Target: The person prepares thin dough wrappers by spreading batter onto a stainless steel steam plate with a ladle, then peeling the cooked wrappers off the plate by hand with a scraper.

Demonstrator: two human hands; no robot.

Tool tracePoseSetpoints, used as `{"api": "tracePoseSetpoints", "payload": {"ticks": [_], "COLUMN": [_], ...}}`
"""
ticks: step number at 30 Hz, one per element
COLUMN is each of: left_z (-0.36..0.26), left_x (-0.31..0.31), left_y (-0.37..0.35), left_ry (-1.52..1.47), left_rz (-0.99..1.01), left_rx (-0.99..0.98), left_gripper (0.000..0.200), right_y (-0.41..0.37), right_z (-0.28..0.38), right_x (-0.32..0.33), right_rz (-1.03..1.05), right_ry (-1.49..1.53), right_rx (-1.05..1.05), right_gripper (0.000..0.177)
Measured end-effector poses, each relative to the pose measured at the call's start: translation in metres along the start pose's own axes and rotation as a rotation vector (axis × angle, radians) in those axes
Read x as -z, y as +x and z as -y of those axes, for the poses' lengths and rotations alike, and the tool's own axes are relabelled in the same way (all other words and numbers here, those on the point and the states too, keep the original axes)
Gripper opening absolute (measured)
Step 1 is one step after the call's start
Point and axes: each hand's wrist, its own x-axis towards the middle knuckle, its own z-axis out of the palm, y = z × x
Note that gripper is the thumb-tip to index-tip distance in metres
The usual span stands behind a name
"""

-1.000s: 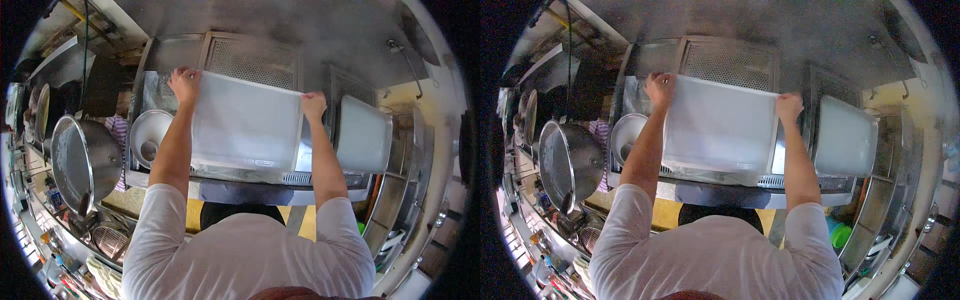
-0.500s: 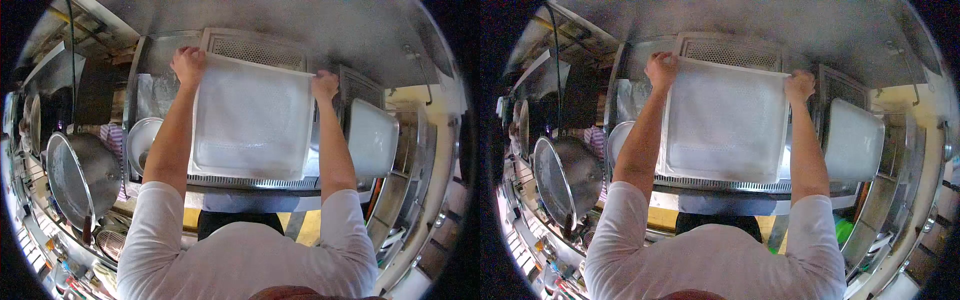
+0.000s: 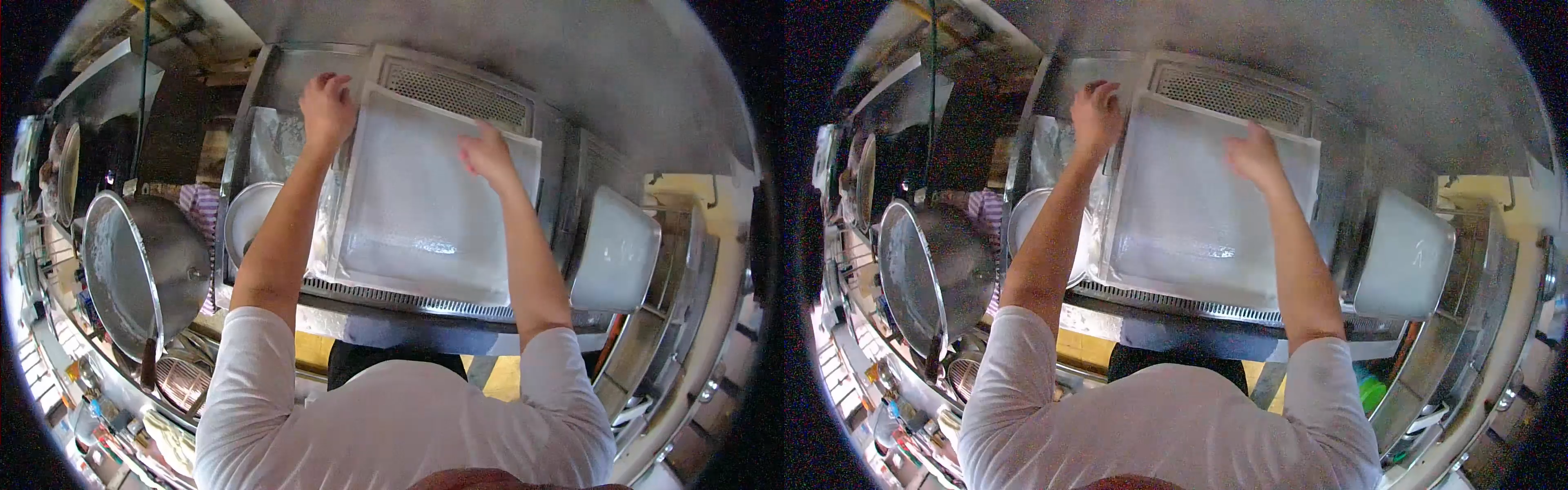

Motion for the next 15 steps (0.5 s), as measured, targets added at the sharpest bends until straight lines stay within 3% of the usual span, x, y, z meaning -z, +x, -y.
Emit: {"api": "tracePoseSetpoints", "payload": {"ticks": [2, 3, 5, 6, 11, 15], "left_z": [-0.009, -0.01, -0.012, -0.014, -0.019, -0.013], "left_x": [0.004, 0.005, 0.008, 0.009, 0.013, 0.012], "left_y": [-0.004, -0.006, -0.007, -0.007, -0.004, -0.001], "left_ry": [0.135, 0.219, 0.319, 0.413, 0.538, 0.533], "left_rz": [0.138, 0.231, 0.297, 0.364, 0.531, 0.553], "left_rx": [-0.12, -0.164, -0.234, -0.309, -0.246, -0.286], "left_gripper": [0.034, 0.048, 0.051, 0.054, 0.056, 0.056], "right_y": [0.006, 0.009, 0.018, 0.024, 0.055, 0.022], "right_z": [0.021, 0.033, 0.053, 0.06, 0.066, 0.055], "right_x": [-0.03, -0.045, -0.071, -0.083, -0.12, -0.128], "right_rz": [0.231, 0.239, 0.411, 0.417, 0.685, 0.63], "right_ry": [0.344, 0.342, 0.718, 0.718, 0.852, 0.877], "right_rx": [0.069, 0.071, 0.064, 0.063, 0.023, -0.04], "right_gripper": [0.071, 0.071, 0.067, 0.067, 0.056, 0.036]}}
